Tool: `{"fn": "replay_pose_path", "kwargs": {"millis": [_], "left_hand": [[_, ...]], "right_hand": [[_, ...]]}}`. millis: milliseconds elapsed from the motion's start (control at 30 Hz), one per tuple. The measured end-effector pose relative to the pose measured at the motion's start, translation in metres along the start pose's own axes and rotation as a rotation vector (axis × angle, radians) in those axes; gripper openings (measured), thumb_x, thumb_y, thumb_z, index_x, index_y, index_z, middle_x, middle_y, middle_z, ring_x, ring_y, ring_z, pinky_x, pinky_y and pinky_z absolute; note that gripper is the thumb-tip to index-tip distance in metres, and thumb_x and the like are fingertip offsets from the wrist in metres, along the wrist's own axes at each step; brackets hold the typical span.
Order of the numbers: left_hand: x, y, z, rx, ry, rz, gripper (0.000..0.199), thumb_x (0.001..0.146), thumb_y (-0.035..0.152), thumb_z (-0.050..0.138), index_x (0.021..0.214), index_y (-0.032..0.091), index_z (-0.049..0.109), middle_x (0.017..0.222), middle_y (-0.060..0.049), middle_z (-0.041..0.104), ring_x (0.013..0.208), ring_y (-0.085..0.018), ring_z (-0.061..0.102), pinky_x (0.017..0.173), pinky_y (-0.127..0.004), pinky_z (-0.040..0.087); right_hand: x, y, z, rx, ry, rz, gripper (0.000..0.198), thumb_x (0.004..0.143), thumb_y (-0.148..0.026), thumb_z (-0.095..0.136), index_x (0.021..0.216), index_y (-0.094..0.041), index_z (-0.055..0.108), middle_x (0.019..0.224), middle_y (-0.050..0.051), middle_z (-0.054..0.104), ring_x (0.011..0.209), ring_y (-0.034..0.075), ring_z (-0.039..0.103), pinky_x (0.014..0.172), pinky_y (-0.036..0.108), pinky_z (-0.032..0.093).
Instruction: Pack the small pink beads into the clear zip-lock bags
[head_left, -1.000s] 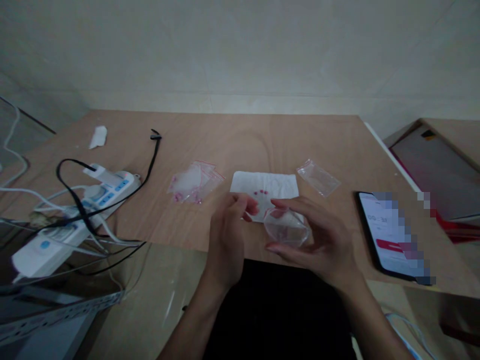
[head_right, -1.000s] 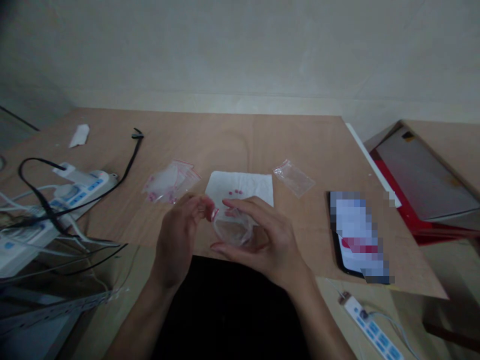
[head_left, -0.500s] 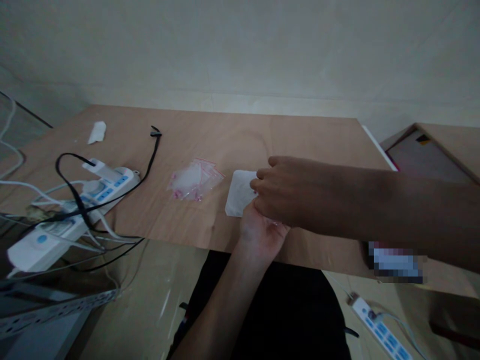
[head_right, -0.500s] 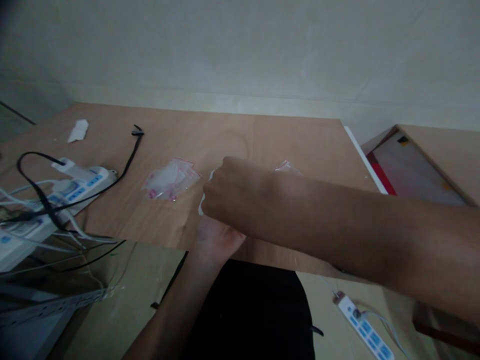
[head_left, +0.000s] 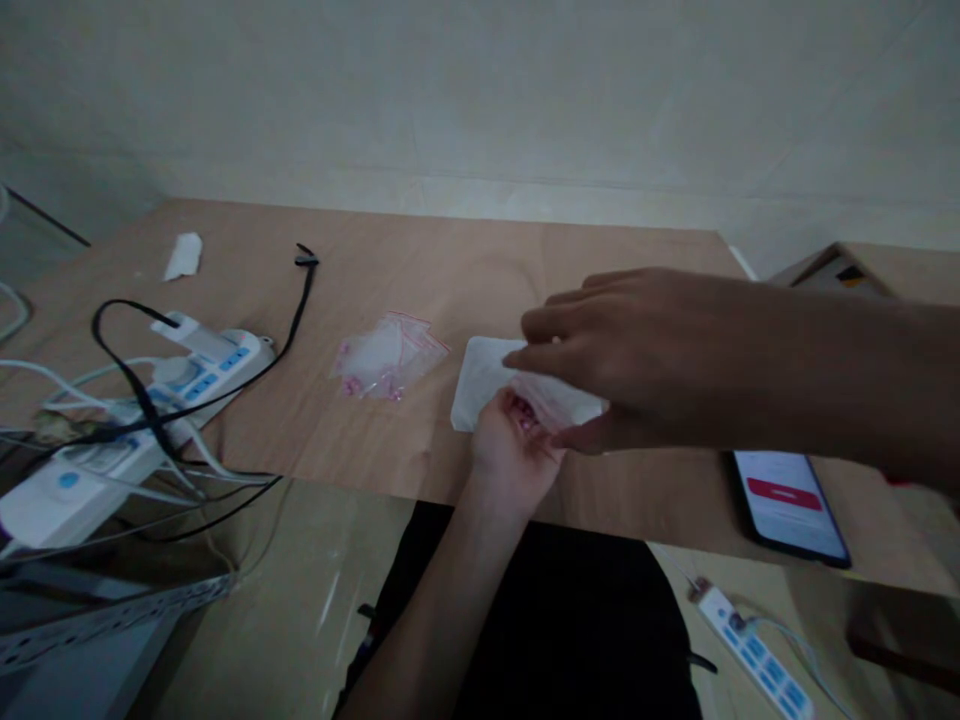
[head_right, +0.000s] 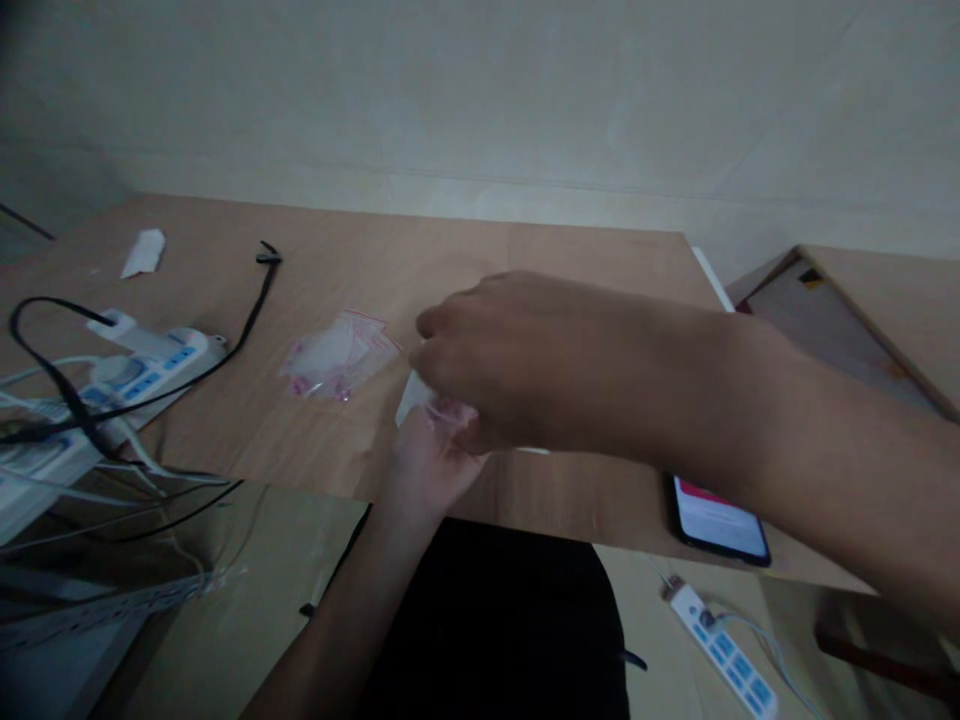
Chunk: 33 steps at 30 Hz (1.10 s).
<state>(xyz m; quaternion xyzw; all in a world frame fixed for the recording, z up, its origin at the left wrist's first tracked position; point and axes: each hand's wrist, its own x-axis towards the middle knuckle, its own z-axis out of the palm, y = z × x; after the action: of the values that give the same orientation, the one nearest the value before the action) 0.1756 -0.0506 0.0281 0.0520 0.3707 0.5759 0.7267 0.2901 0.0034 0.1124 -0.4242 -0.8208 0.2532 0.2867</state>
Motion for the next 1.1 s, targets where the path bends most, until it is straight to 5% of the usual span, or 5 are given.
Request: {"fn": "replay_pose_path", "kwargs": {"millis": [133,400,633,900,1100], "left_hand": [[0.02,0.011,-0.003,0.622,0.104,0.175,0.044,0.093,0.022,0.036,0.051,0.023,0.024,0.046,0.006,0.023,0.038,-0.009,0.026,0.041,-0.023,0.026],[0.056,0.008,-0.011,2.02,0.031,0.816,0.031,0.099,0.024,0.032,0.091,0.014,0.06,0.098,-0.015,0.067,0.092,-0.026,0.063,0.079,-0.037,0.047],[0.064,-0.001,-0.024,2.027,-0.005,0.831,0.027,0.097,0.025,0.035,0.096,0.014,0.059,0.104,-0.016,0.063,0.099,-0.028,0.061,0.087,-0.039,0.046],[0.059,0.004,-0.021,1.937,0.009,0.88,0.021,0.096,0.028,0.039,0.093,0.017,0.057,0.101,-0.013,0.06,0.094,-0.026,0.06,0.085,-0.038,0.045],[0.044,0.054,-0.055,1.791,0.374,1.119,0.02,0.091,0.034,0.052,0.101,0.017,0.058,0.106,-0.014,0.063,0.105,-0.028,0.057,0.095,-0.043,0.043]], "right_hand": [[-0.002,0.006,-0.039,-0.466,-0.07,-0.182,0.056,0.064,-0.05,0.083,0.112,-0.025,0.072,0.088,0.003,0.071,0.077,0.023,0.067,0.08,0.045,0.054],[-0.039,0.101,0.013,-0.592,0.423,0.52,0.076,0.088,-0.045,0.06,0.148,-0.004,0.035,0.126,0.027,0.062,0.113,0.039,0.062,0.093,0.051,0.049],[-0.048,0.131,0.055,-0.644,0.166,0.514,0.073,0.098,-0.049,0.027,0.147,0.006,0.032,0.154,0.029,0.032,0.146,0.039,0.026,0.116,0.058,0.022],[-0.05,0.125,0.054,-0.546,0.209,0.524,0.088,0.097,-0.057,0.022,0.148,0.014,0.018,0.156,0.033,0.022,0.147,0.043,0.016,0.117,0.06,0.015],[-0.051,0.12,0.055,-0.482,0.348,0.439,0.095,0.094,-0.065,0.02,0.15,0.012,0.016,0.157,0.034,0.014,0.149,0.045,0.008,0.118,0.06,0.009]]}}
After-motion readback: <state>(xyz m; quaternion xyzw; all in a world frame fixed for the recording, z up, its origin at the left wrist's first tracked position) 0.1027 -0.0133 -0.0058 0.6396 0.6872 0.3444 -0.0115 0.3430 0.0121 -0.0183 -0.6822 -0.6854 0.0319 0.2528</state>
